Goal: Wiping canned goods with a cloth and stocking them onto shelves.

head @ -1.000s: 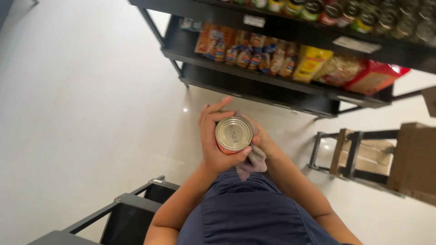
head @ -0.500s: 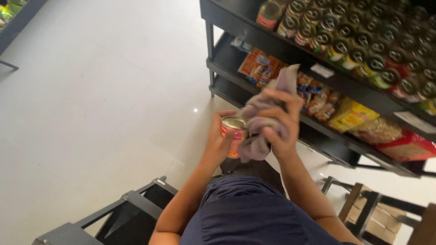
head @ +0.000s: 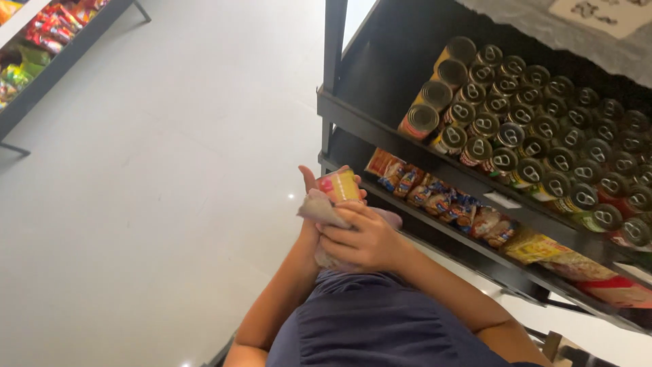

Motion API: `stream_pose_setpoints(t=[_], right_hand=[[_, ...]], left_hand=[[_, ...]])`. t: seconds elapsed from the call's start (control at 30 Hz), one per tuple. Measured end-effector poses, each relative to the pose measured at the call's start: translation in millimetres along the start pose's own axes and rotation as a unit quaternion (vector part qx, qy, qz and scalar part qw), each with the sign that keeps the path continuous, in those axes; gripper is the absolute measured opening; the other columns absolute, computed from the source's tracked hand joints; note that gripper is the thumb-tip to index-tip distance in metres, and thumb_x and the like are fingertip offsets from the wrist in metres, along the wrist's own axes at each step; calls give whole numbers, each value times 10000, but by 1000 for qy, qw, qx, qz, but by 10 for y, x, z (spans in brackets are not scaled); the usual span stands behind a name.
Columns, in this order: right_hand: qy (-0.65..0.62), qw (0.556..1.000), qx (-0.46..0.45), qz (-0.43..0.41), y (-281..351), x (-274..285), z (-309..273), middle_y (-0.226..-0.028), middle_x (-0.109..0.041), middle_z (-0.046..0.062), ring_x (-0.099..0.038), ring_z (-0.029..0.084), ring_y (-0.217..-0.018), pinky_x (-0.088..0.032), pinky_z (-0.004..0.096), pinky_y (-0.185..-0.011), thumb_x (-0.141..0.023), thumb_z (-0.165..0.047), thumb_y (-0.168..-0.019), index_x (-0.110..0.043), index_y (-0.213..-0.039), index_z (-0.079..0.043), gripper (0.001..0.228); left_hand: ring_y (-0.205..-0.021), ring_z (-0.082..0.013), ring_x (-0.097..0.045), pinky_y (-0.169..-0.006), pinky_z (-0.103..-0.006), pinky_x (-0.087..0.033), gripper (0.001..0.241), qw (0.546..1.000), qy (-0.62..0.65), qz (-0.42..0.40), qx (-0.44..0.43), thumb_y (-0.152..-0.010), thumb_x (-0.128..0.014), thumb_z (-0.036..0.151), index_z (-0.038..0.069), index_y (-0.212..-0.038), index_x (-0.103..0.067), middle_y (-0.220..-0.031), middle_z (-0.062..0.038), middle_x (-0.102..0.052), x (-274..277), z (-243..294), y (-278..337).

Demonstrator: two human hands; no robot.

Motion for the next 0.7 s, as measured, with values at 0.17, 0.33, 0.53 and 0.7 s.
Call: stream_pose_setpoints(t=[0.17,0.33,0.53,0.7], right_hand=[[-108,948,-254,159,-110,-197,501,-1285,-656,108,-603,280,-1236,-456,471,-1079,-763,-437,-847,-649,-1190,-122,479],[-599,522,-485,367,1406,-1542,1213,-1284,-582,142,-538,250,-1192,-463,357,-985,-572,-419,-1117,-586,-1283,-35,418],[-655,368,-477,457,772,-1393,1005,-1341,-570,111,-531,225,-1295,-485,376,-1079,-522,-394,-1092,-521,-1363,-74,419],[-467,614,-457,443,499,-1309,857,-1400,-516,38,-517,192,-1319,-473,360,-1104,-707,-247,-872,-415,-1472,-114,681]], left_hand=[[-917,-253,-676,-775,-397,-574,637,955,-267,39,-123,-933,-704,531,7,-1271,-573,-1068,-152,-675,-228,325,-14],[-1200,-245,-592,-1056,-435,-503,644,787,-541,-65,-290,-832,-849,431,68,-1271,-550,-1237,-99,-578,-654,600,-72],[-1256,-275,-475,-1093,-469,-405,657,498,-737,-302,-342,-608,-956,487,149,-1108,-698,-1250,-64,-506,-1094,837,-268],[-1258,-260,-512,-1074,-413,-498,592,638,-671,-315,-208,-707,-924,406,121,-1178,-708,-1266,-88,-447,-769,956,-628]])
Point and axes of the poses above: each hand's wrist, its own y-axis away from the middle knuckle, its own x-axis out of the back of the hand, z = x × y, the point moved 4 cm from there along -y, towards the middle knuckle
